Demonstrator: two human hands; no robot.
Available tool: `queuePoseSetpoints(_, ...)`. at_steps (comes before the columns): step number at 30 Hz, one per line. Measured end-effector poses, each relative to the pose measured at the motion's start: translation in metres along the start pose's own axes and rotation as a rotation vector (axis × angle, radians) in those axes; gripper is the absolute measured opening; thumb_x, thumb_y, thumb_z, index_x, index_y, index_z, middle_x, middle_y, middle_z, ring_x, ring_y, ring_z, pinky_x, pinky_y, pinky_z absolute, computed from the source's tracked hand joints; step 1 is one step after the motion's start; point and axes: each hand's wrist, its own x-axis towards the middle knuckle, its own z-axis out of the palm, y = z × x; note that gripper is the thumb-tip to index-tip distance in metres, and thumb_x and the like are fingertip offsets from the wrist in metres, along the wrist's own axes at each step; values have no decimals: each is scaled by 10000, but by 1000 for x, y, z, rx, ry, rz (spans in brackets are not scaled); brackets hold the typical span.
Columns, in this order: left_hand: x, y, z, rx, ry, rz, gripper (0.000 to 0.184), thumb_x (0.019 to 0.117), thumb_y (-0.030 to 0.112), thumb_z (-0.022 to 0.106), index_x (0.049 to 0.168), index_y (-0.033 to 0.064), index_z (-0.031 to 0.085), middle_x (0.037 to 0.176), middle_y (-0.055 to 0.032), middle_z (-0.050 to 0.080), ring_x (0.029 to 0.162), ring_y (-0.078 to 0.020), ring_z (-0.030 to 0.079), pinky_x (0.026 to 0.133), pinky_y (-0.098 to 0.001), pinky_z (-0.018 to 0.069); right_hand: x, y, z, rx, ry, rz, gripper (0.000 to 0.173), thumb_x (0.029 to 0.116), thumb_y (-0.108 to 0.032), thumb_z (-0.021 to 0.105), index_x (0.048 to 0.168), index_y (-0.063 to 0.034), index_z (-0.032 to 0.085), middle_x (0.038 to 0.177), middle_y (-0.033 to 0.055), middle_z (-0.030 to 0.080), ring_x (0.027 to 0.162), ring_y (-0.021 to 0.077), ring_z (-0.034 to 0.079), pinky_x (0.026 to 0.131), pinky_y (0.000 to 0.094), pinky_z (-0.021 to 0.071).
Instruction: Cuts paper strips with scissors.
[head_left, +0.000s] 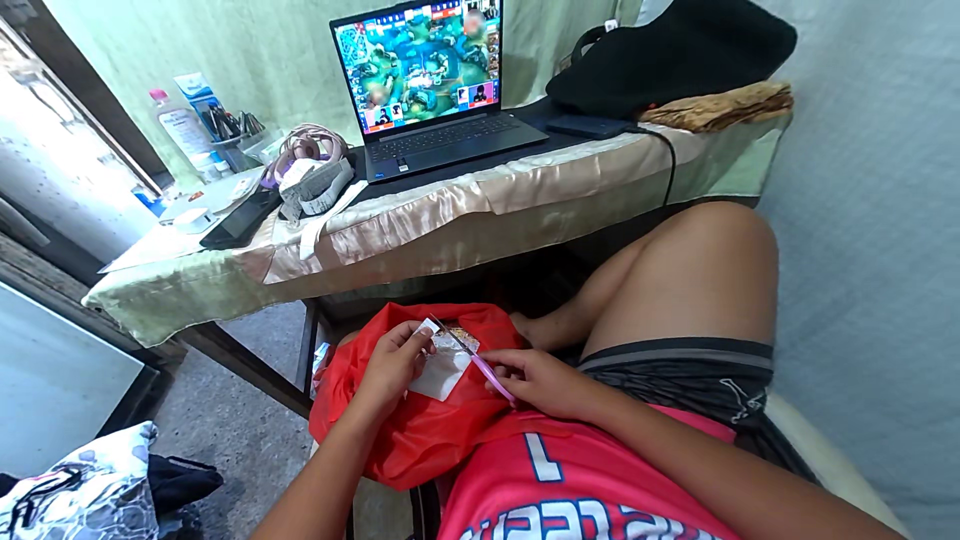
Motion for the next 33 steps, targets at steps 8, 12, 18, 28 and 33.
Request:
queuePoseSetpoints(8, -1, 2, 0, 1, 5, 2, 240, 1085, 185, 486, 1095, 28, 666, 841, -45, 657, 522, -66, 479, 472, -203, 405, 0, 0, 0, 7, -2, -3, 430, 1040, -282, 609, 1456, -181, 567, 979, -3, 711, 736, 65, 669, 678, 238, 583)
queuePoseSetpoints(12, -1, 2, 1, 5, 4, 1, 249, 1087, 192, 481, 1087, 29, 669, 836, -37, 653, 522, -62, 475, 475, -202, 405, 0, 1, 0, 5, 2, -13, 418, 1042, -282, 603, 1448, -184, 574, 982, -1, 714, 741, 69, 673, 683, 245, 587)
queuePoseSetpoints(18, -1, 1, 1, 3, 4, -3, 252, 1088, 190, 477, 1097, 27, 669, 836, -37, 653, 518, -58, 469, 468, -198, 397, 0, 2, 1, 15, -1, -3, 424, 1042, -270, 606, 1455, -184, 568, 977, -3, 715, 735, 67, 671, 679, 242, 586)
queuePoseSetpoints(28, 0, 1, 0, 2, -3, -4, 256, 1090, 193, 473, 1095, 32, 672, 836, -40, 654, 520, -60, 471, 471, -199, 399, 0, 2, 1, -3, -2, 7, 432, 1040, -276, 607, 1460, -186, 563, 981, -4, 712, 742, 67, 672, 685, 245, 587)
queuePoseSetpoints(33, -1, 1, 0, 7, -5, -10, 256, 1092, 200, 473, 1101, 34, 668, 838, -35, 653, 520, -59, 472, 470, -199, 398, 0, 3, 2, 2, -6, 11, 431, 1043, -275, 603, 1463, -190, 560, 990, -5, 715, 745, 66, 674, 690, 245, 588)
